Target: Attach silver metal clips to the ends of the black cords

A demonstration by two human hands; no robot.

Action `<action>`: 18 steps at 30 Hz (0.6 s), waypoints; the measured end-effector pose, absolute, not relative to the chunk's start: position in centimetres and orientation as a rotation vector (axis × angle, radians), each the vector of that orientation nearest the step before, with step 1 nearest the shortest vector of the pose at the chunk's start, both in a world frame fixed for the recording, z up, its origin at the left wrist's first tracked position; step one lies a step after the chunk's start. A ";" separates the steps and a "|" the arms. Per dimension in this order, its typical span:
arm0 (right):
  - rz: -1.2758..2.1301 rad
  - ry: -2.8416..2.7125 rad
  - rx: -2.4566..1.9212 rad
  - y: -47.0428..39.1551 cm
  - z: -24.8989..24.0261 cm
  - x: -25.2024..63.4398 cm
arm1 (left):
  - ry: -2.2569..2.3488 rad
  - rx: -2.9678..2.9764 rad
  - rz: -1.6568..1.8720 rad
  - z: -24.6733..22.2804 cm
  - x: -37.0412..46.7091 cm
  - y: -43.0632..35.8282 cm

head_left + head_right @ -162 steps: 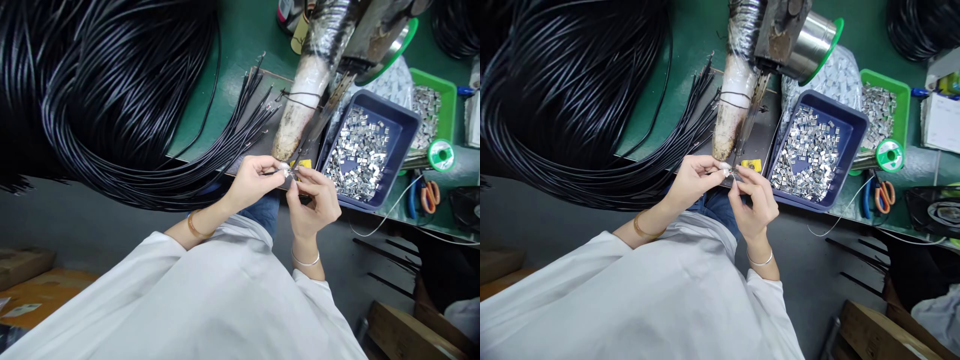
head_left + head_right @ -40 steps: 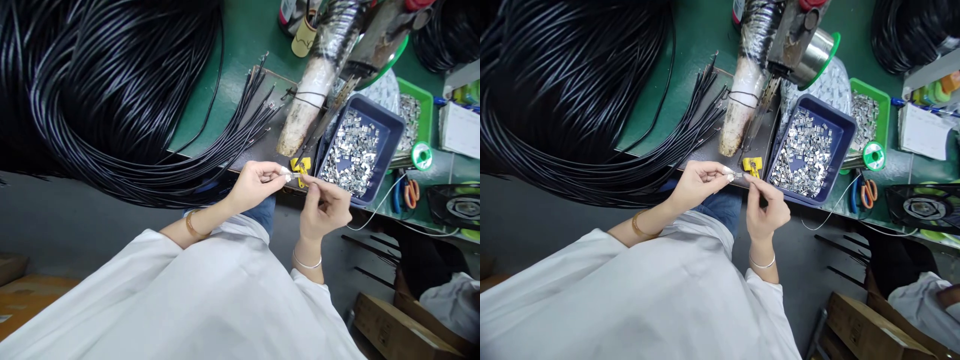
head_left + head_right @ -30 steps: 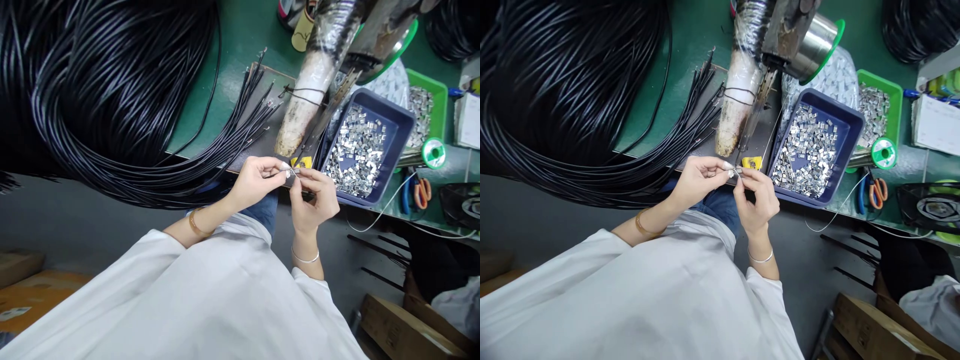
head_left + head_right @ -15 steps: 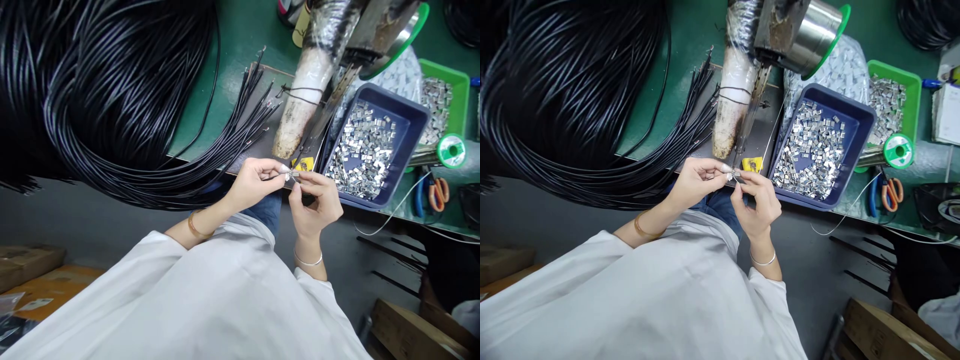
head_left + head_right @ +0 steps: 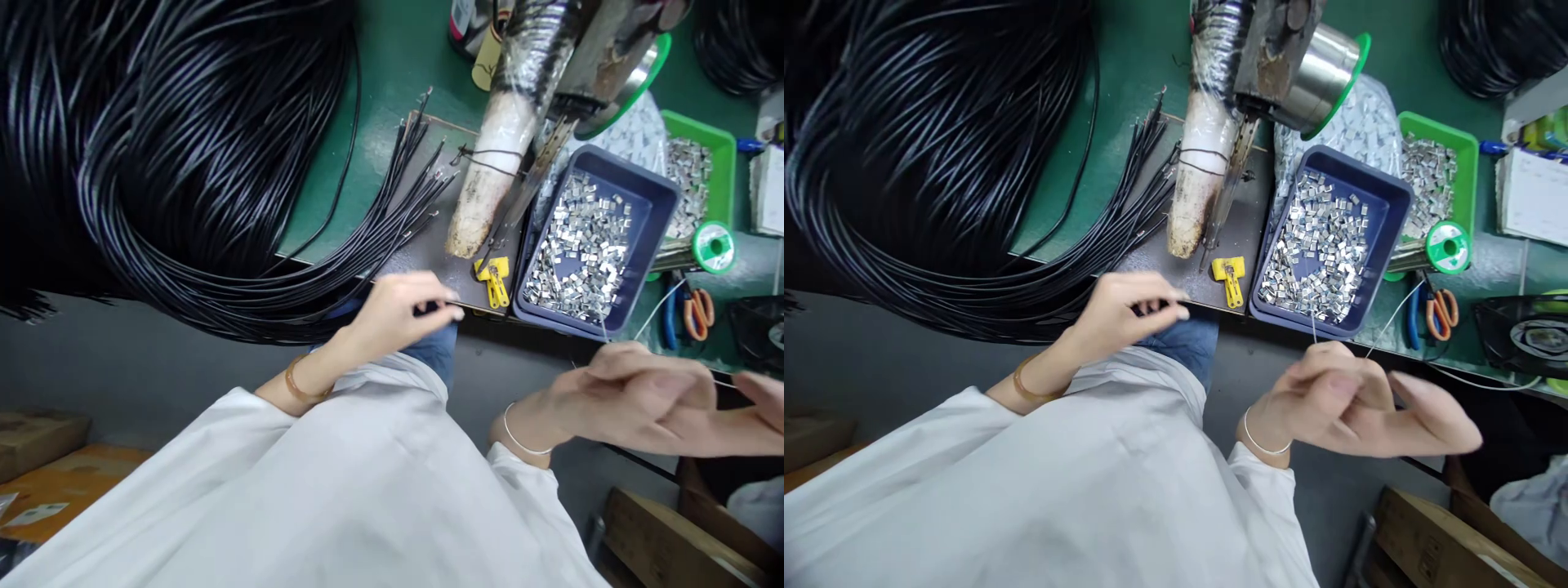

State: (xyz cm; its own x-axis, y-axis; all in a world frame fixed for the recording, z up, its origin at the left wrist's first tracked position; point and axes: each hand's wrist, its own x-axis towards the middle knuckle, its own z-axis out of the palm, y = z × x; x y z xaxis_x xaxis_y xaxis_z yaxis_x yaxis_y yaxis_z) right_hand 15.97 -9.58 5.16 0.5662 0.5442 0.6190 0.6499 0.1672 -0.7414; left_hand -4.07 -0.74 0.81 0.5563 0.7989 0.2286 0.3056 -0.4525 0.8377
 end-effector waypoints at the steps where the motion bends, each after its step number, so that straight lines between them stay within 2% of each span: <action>1: -0.178 -1.057 -1.446 -9.4 5.4 15.3 | 1.100 2.073 0.929 0.6 -4.6 -0.2; 3: -0.112 -1.112 -1.467 -8.9 5.2 14.4 | 1.446 2.201 0.947 0.1 -5.4 1.0; 6: 0.025 -1.221 -1.540 -8.0 4.3 15.0 | 1.603 2.232 0.871 -0.9 -6.1 2.8; 9: -0.301 -1.265 -1.652 -6.9 3.5 18.2 | 1.622 2.156 0.896 -1.1 -6.4 4.0; 11: -0.397 -1.314 -1.843 -5.8 3.2 20.7 | 1.582 2.085 0.904 -0.8 -6.8 4.4; 14: -0.274 -1.444 -2.065 -4.0 3.1 23.6 | 1.484 1.988 0.939 -0.1 -7.6 4.6; 18: -0.097 -1.615 -2.023 -2.0 2.7 25.0 | 1.378 1.609 1.296 0.5 -8.1 4.6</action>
State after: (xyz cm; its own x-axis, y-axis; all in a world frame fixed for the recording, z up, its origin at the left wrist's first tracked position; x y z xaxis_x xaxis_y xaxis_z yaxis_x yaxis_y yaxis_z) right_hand 25.04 -1.98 2.73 0.2773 0.8822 0.3807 0.9213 -0.1317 -0.3659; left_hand -8.06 4.63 0.54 -0.0394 0.9632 0.2660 0.3249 -0.2394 0.9149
